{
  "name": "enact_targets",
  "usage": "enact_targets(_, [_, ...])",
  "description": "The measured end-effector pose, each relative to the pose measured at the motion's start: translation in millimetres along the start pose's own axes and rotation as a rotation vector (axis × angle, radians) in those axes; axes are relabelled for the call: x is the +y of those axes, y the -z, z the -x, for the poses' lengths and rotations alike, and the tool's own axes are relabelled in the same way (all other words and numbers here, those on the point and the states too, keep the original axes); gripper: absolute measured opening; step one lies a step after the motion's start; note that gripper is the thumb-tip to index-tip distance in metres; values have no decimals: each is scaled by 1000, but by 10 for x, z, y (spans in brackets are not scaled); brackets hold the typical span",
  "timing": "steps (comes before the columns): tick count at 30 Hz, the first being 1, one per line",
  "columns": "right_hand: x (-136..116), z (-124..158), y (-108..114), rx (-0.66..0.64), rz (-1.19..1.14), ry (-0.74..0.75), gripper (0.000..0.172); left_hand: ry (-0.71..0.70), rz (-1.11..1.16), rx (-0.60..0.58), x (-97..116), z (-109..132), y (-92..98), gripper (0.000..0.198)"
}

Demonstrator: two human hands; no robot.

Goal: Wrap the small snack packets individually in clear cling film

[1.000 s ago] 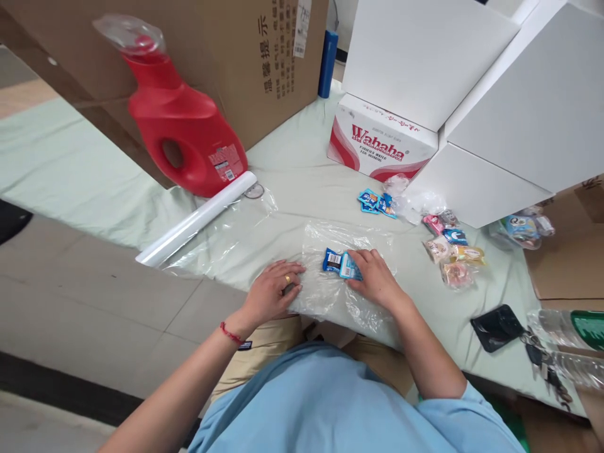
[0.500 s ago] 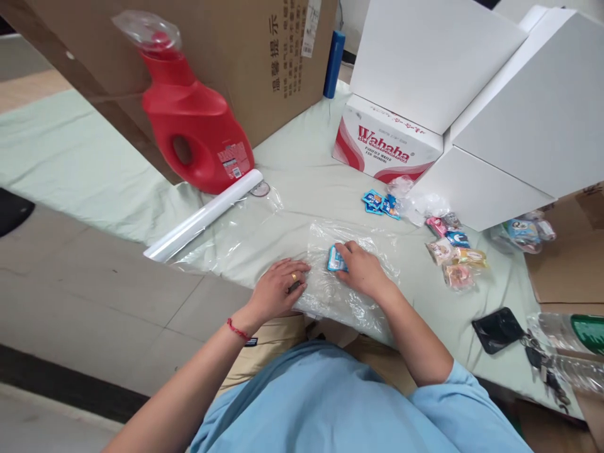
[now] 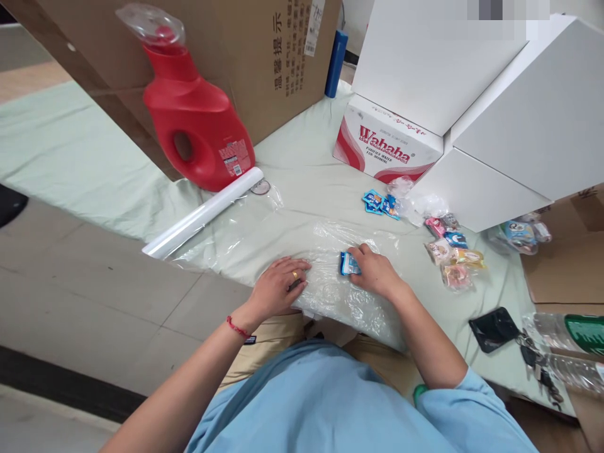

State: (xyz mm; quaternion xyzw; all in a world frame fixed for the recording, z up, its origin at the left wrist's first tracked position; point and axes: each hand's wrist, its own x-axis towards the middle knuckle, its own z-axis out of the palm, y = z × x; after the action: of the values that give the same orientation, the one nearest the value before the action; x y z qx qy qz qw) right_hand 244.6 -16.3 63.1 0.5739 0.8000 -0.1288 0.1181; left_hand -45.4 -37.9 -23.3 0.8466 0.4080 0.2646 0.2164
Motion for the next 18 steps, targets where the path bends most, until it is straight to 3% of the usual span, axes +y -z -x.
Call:
enact_targets(6, [18,43,24,-4,-8,-6,61,-2,2,18,0,9,-11,20])
enact_targets(14, [29,94,-17,73,-122,33,77,-25,7,34,29,46,10,18])
enact_targets(18, [121,288,-93,239,-283,42,66,-59,87,53,-13,111,69,25])
